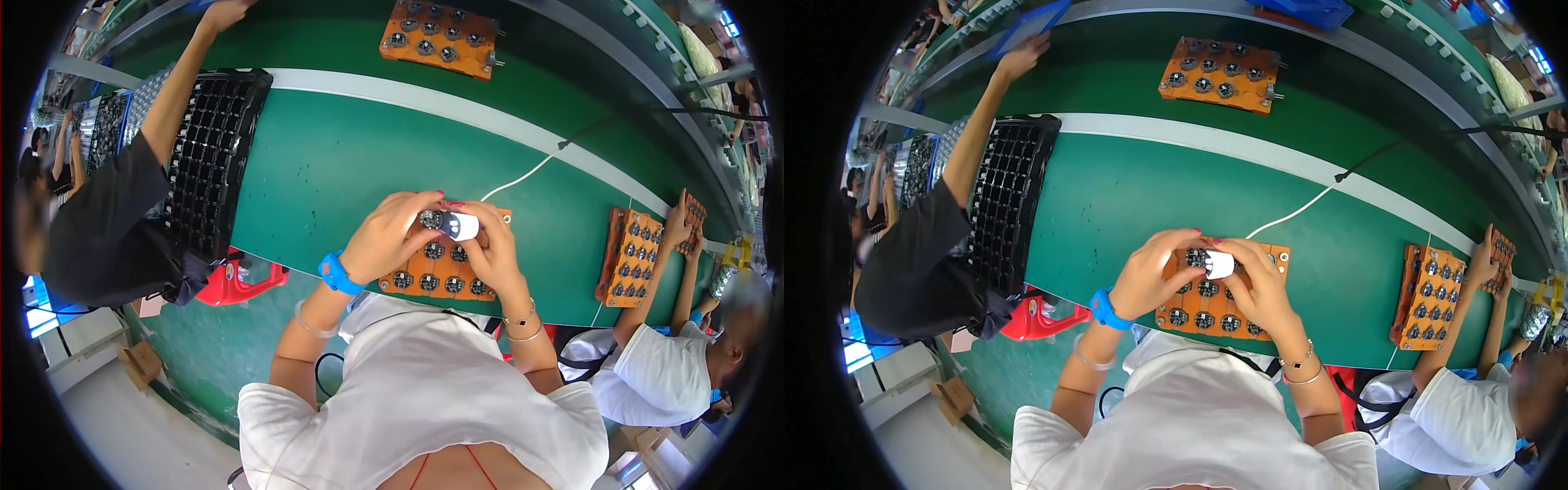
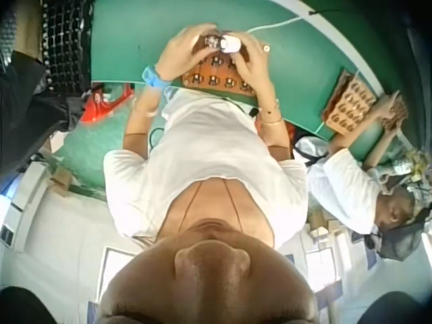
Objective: Testing or scanning electronic components on a circuit board at an assembly line.
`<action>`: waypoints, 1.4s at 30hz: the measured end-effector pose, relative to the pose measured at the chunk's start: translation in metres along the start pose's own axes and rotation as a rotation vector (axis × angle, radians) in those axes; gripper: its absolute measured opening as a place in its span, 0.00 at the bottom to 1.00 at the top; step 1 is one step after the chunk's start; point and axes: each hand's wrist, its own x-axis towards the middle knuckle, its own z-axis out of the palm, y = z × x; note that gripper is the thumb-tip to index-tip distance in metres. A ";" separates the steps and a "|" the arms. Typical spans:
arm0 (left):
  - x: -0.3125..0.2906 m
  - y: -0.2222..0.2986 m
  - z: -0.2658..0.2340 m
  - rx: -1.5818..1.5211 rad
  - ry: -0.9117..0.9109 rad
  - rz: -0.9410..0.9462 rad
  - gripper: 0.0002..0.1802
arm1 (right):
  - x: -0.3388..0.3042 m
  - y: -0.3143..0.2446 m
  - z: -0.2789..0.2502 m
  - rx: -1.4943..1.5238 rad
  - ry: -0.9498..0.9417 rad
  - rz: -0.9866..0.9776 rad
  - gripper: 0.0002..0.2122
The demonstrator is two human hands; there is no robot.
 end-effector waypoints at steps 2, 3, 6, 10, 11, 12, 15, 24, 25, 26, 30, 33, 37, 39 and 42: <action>-0.002 0.000 0.000 -0.040 0.009 -0.039 0.28 | -0.006 0.008 0.001 0.033 0.002 0.020 0.16; -0.003 -0.001 0.000 -0.080 0.017 -0.077 0.29 | -0.010 0.011 0.001 0.066 0.005 0.038 0.16; -0.004 -0.018 -0.005 0.210 -0.125 -0.087 0.30 | -0.019 0.012 -0.004 0.121 0.160 0.081 0.16; 0.006 -0.009 0.007 0.341 -0.079 0.089 0.27 | -0.021 0.014 -0.019 0.052 0.095 0.071 0.15; 0.008 -0.012 0.014 0.338 -0.105 0.082 0.24 | -0.020 0.011 -0.021 0.017 0.067 0.087 0.14; 0.006 -0.014 0.015 0.336 -0.105 0.082 0.24 | -0.019 0.009 -0.021 0.015 0.067 0.088 0.14; 0.006 -0.013 0.017 0.211 -0.142 0.041 0.24 | -0.016 0.007 -0.021 -0.101 0.056 0.040 0.15; 0.008 0.004 0.014 0.008 -0.071 -0.001 0.27 | -0.020 0.006 -0.013 0.028 0.047 0.100 0.16; 0.008 0.002 0.015 0.024 -0.091 -0.025 0.27 | -0.023 0.009 -0.013 0.052 0.050 0.111 0.15; 0.008 0.000 0.015 0.040 -0.111 -0.049 0.28 | -0.027 0.014 -0.014 0.051 0.051 0.112 0.15; 0.016 -0.003 0.026 0.372 -0.158 0.047 0.29 | -0.039 0.024 -0.026 0.165 0.248 0.177 0.14; 0.022 -0.001 0.044 0.365 -0.179 0.147 0.29 | -0.042 0.024 -0.039 -0.039 0.163 0.150 0.14; 0.022 -0.004 0.049 0.250 -0.207 0.067 0.29 | -0.037 0.018 -0.038 -0.154 0.164 0.107 0.15; 0.020 -0.002 0.050 -0.034 -0.166 0.030 0.29 | -0.034 0.016 -0.035 -0.148 0.154 0.109 0.15; 0.023 0.006 0.048 0.022 -0.126 0.084 0.30 | -0.035 0.016 -0.032 -0.140 0.154 0.098 0.15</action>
